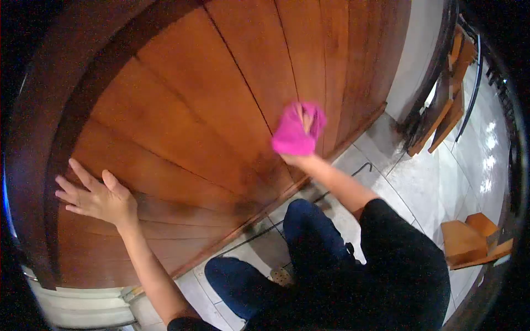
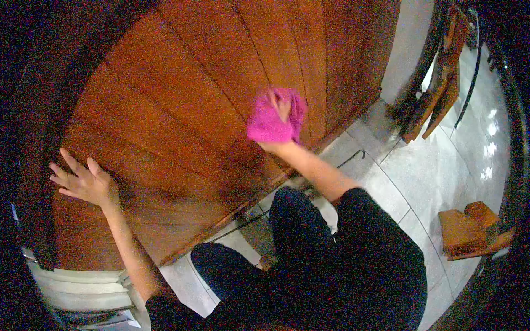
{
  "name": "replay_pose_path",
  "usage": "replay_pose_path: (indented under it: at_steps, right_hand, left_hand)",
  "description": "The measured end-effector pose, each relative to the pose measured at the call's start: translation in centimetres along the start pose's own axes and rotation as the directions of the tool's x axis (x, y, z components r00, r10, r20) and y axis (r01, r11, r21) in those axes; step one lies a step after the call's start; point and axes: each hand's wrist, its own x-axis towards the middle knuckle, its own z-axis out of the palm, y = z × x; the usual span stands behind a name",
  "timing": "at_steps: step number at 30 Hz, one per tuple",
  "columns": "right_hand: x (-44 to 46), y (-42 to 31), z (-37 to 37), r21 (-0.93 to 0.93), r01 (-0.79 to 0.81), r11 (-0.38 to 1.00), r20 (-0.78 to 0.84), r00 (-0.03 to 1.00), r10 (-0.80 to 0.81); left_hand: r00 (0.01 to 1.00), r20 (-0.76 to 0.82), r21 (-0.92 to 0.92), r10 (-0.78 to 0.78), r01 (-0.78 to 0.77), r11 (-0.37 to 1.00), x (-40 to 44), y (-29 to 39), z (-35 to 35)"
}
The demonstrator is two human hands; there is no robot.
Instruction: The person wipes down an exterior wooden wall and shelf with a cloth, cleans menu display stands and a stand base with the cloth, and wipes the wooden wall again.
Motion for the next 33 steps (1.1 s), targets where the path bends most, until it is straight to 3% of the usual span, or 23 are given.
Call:
replay_pose_path:
  at_steps: [1, 2, 4, 9, 10, 11, 12, 13, 14, 16, 18, 20, 21, 23, 25, 26, 28, 29, 32, 33]
  right_hand:
    - [4.7, -2.8, -3.4, -0.086, 0.077, 0.993, -0.068, 0.994, -0.083]
    - [8.5, -4.8, -5.6, -0.125, 0.203, 0.971, -0.232, 0.946, -0.228]
    - [14.3, -9.0, -10.0, -0.230, 0.309, 0.923, -0.439, 0.813, -0.382]
    - [13.3, -15.6, -7.7, -0.121, 0.213, 0.970, -0.518, 0.819, -0.245]
    - [9.9, -16.1, -5.8, -0.084, 0.184, 0.979, -0.344, 0.917, -0.202]
    - [5.7, -16.1, -5.0, 0.063, 0.240, 0.969, -0.264, 0.940, -0.216]
    - [0.7, -14.1, -0.1, -0.091, 0.253, 0.963, -0.178, 0.947, -0.266]
    - [-4.7, -12.6, 1.8, -0.230, 0.239, 0.943, 0.167, 0.965, -0.204]
    - [-9.3, -11.4, 3.4, -0.087, 0.146, 0.985, 0.311, 0.944, -0.112]
    - [-14.9, -9.2, 5.2, -0.127, 0.085, 0.988, 0.499, 0.866, -0.010]
    - [-13.6, -9.0, 5.3, -0.225, 0.095, 0.970, 0.505, 0.862, 0.033]
    - [-8.5, -7.9, 4.4, -0.360, 0.096, 0.928, 0.249, 0.969, -0.004]
    - [-3.4, -7.2, 3.0, -0.404, 0.076, 0.911, 0.037, 0.997, -0.067]
    - [6.8, -5.9, 0.1, -0.449, -0.013, 0.894, -0.393, 0.901, -0.184]
    - [15.2, -11.2, -8.0, -0.207, -0.007, 0.978, -0.552, 0.827, -0.110]
    - [17.9, -12.5, -10.2, -0.117, 0.000, 0.993, -0.621, 0.780, -0.074]
    - [22.6, -10.2, -10.7, -0.128, -0.120, 0.984, -0.713, 0.701, -0.007]
    - [22.8, -11.2, -11.7, -0.005, -0.146, 0.989, -0.657, 0.746, 0.107]
    - [18.3, -8.4, -8.9, -0.005, -0.266, 0.964, -0.538, 0.813, 0.222]
    - [15.7, -7.0, -6.5, 0.051, -0.227, 0.973, -0.640, 0.740, 0.206]
  left_hand:
    - [1.000, -0.007, 0.008, 0.005, -0.005, 1.000, 0.1, 0.0, -0.2]
    - [1.000, -0.004, 0.008, 0.001, -0.001, 1.000, 0.1, 0.0, -0.2]
    - [1.000, -0.008, 0.014, -0.003, 0.003, 1.000, 0.4, -0.3, -0.4]
    - [0.974, 0.163, -0.062, -0.158, 0.170, 0.983, 0.4, 3.3, -1.6]
    - [0.973, 0.190, -0.092, -0.128, 0.147, 0.985, 0.0, 4.2, -2.0]
    - [0.972, 0.202, -0.087, -0.116, 0.136, 0.987, -0.6, 4.7, -1.9]
    - [0.972, 0.213, -0.087, -0.104, 0.125, 0.988, -1.1, 4.9, -1.8]
    - [0.977, 0.179, -0.087, -0.116, 0.133, 0.987, -1.4, 4.9, -1.4]
    - [0.978, 0.172, -0.093, -0.117, 0.135, 0.987, -1.5, 4.8, -1.2]
    - [0.978, 0.167, -0.101, -0.124, 0.142, 0.985, -1.6, 4.7, -1.2]
    - [0.977, 0.172, -0.109, -0.124, 0.144, 0.984, -1.7, 4.3, -1.1]
    - [0.975, 0.186, -0.134, -0.123, 0.150, 0.980, -1.6, 4.1, -1.4]
    - [0.971, 0.201, -0.149, -0.131, 0.163, 0.975, -1.7, 4.1, -1.4]
    - [0.971, 0.193, -0.173, -0.138, 0.172, 0.970, -1.7, 4.0, -1.5]
    - [0.967, 0.210, -0.205, -0.146, 0.189, 0.960, -1.7, 3.9, -1.8]
    - [0.969, 0.198, -0.216, -0.150, 0.193, 0.957, -1.5, 3.9, -1.8]
    - [0.970, 0.195, -0.222, -0.147, 0.190, 0.956, -1.8, 4.0, -1.7]
    - [0.968, 0.197, -0.238, -0.155, 0.200, 0.951, -1.7, 4.0, -1.7]
    - [0.966, 0.211, -0.251, -0.147, 0.199, 0.947, -1.5, 3.6, -2.0]
    - [0.964, 0.218, -0.252, -0.150, 0.204, 0.946, -1.4, 3.6, -2.1]
